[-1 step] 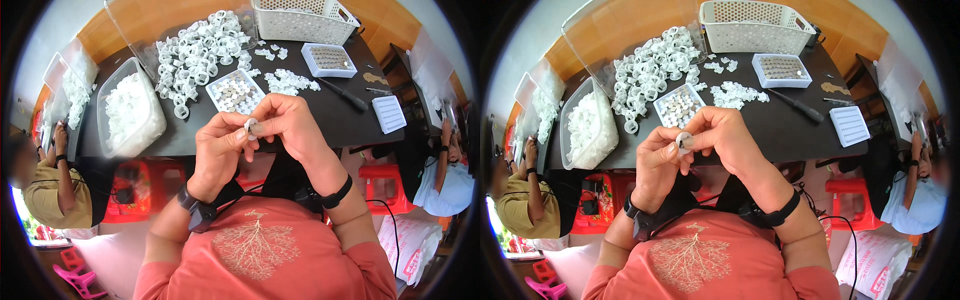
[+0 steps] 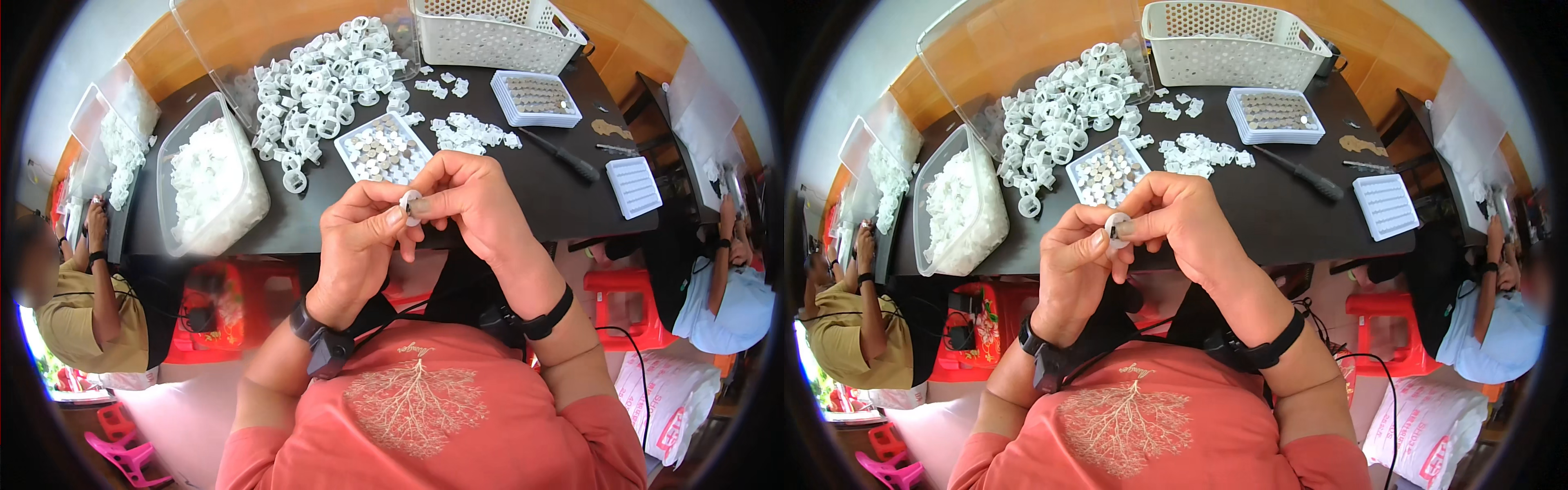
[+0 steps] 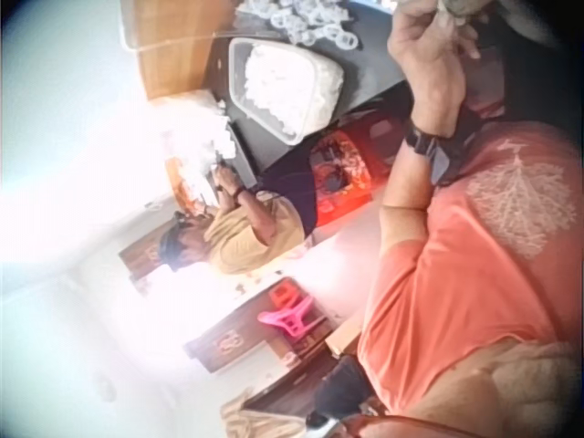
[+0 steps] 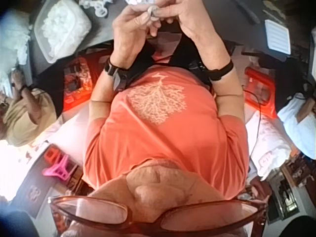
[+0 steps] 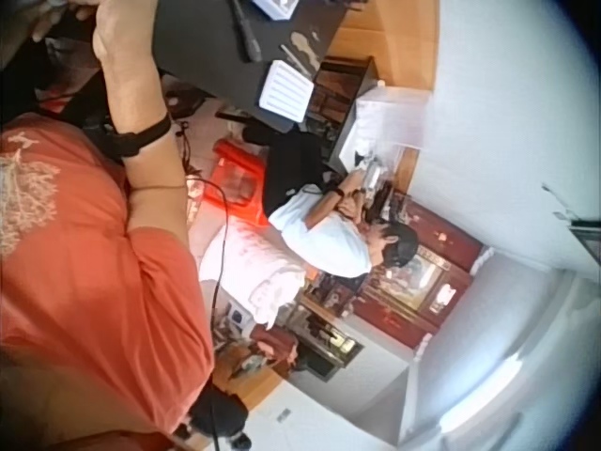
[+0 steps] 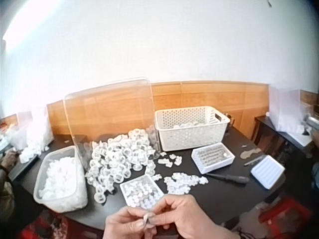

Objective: Assembling small plastic housings with internal components and metal pins manually.

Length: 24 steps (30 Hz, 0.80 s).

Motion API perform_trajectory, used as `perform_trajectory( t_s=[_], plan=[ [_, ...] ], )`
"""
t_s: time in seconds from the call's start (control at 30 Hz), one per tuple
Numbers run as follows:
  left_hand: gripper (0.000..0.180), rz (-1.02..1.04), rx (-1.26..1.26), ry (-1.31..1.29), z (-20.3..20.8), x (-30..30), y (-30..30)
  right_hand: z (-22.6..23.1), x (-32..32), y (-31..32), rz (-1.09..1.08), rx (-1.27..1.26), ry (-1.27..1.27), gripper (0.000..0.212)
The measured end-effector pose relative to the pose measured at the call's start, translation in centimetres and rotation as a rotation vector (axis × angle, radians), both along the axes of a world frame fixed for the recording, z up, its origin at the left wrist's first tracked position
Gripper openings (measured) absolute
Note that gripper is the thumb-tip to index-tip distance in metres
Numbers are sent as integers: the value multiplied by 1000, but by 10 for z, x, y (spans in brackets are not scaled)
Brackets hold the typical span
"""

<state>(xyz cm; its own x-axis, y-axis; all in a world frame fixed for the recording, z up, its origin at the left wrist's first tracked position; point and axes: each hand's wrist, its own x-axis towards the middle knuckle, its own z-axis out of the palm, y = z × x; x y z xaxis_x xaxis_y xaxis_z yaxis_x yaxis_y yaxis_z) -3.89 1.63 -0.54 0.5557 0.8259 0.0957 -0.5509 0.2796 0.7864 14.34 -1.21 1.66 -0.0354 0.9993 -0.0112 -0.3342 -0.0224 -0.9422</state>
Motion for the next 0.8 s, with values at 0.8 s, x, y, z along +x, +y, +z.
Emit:
perform_trajectory(
  t_s=[0.8],
  plan=[
    [31,96,185,-3,-2,18,-14,-4,-4,-27,-145,189,-32,11]
  ],
)
